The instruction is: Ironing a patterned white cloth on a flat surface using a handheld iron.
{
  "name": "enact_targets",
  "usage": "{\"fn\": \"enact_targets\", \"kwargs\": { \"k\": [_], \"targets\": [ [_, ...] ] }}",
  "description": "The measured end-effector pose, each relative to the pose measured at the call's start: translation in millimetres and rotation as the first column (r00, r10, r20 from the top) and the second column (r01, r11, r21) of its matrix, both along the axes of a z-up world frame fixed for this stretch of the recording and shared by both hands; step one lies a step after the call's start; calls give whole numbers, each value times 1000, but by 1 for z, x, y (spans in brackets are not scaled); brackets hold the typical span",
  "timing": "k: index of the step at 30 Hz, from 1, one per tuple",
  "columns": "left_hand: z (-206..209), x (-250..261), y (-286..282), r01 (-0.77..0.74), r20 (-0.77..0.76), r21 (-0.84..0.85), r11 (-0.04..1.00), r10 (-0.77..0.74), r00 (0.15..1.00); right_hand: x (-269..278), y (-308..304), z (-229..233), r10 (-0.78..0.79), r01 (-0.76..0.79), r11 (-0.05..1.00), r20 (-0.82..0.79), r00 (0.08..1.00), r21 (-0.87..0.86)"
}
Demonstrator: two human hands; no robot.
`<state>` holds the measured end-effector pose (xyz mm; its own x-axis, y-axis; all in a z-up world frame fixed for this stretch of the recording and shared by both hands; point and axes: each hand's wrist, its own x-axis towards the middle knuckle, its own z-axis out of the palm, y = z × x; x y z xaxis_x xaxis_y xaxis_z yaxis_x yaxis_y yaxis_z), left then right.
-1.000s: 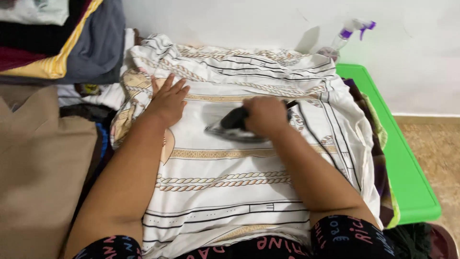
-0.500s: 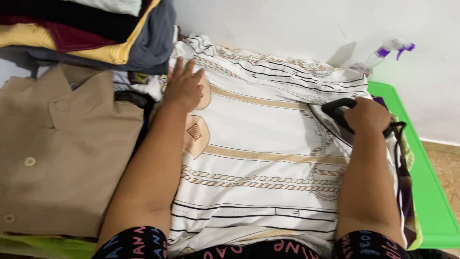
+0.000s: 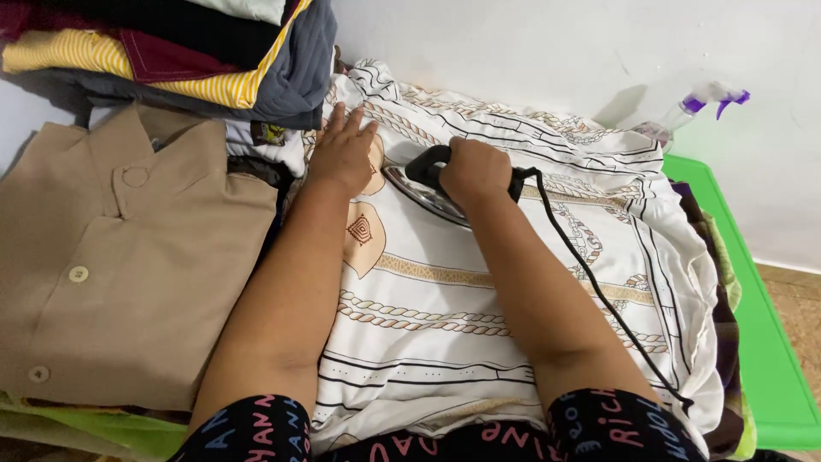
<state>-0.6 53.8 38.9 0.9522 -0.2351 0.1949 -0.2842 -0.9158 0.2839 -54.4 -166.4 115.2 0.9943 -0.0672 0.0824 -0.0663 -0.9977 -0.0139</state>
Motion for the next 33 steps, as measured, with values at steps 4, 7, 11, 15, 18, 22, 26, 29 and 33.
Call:
{"fn": "enact_targets", "kwargs": {
  "k": [4, 7, 11, 15, 18, 22, 26, 29, 33],
  "targets": [
    [-1, 0, 1, -7, 1, -47, 999, 7, 1000, -8, -47, 1, -44, 44, 999, -16, 999, -17],
    [-16, 8, 1, 15, 79, -10, 1000, -14, 997, -22, -127, 6, -239, 236, 970, -29, 971, -64],
    [-10, 7, 0, 11, 101, -39, 999, -7, 995, -46, -237, -17, -309, 318, 939, 81, 947, -132],
    [-6, 7, 2, 2, 61, -52, 999, 1, 998, -57, -245, -21, -302, 310, 942, 78, 950, -129],
    [-7, 15, 10, 28, 61, -104, 994, -21, 998, -43, -181, -18, -199, 201, 969, 28, 980, -140],
    [-8, 14, 15, 75, 35, -144, 987, -70, 997, -43, -31, 8, -62, 53, 995, -116, 991, -87],
    [-11, 8, 14, 72, 96, -96, 993, -62, 993, -38, 7, -6, 70, -70, 996, 10, 997, -63],
    [-7, 7, 16, 77, 128, -99, 992, -64, 990, -41, -4, 2, 118, -117, 992, 26, 993, -37],
    [-10, 10, 14, 87, 133, -111, 990, -72, 989, -50, -85, 7, -147, 144, 988, -58, 987, -54]
  ]
}}
